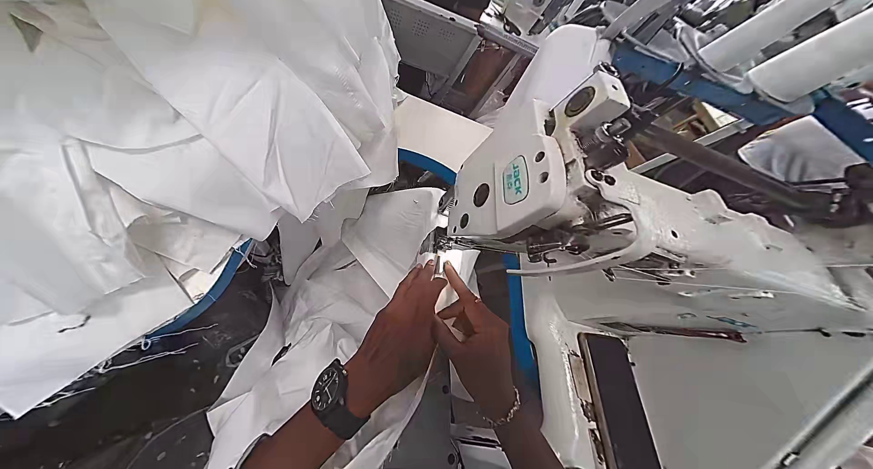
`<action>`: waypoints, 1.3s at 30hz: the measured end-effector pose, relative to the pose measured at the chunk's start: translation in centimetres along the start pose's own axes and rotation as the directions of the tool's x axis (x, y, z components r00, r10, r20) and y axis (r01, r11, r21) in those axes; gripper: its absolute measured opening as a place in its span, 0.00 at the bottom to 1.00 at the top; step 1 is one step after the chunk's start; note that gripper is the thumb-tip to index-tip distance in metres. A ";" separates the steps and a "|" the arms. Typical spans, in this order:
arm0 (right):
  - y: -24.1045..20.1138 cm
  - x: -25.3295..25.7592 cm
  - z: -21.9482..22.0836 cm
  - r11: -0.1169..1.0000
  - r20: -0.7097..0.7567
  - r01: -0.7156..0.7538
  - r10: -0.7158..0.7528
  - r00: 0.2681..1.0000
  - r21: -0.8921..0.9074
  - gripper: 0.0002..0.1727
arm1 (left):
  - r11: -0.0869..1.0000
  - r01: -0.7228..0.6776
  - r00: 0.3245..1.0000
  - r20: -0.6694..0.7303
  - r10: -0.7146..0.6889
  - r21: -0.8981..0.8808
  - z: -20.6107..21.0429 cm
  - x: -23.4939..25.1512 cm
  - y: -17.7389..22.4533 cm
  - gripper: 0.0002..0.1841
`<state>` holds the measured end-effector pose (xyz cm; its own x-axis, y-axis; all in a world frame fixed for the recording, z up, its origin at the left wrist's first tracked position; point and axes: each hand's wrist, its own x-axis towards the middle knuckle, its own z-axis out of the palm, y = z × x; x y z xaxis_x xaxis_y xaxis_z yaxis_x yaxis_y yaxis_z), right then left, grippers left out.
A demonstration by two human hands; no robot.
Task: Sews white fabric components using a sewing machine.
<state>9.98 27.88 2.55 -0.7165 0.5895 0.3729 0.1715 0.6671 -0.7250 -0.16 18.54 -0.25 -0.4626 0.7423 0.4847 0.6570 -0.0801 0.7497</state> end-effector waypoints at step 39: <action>-11.7 -7.6 -3.6 0.692 0.293 0.135 0.115 0.949 -0.709 0.13 | 0.824 0.494 0.779 0.562 -0.278 -0.278 -5.8 -4.2 2.1 0.25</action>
<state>15.87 17.22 10.32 -0.8584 0.5029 0.1010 0.5015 0.8642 -0.0405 -0.28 11.37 1.88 -0.2088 0.9744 -0.0835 0.1472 0.1157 0.9823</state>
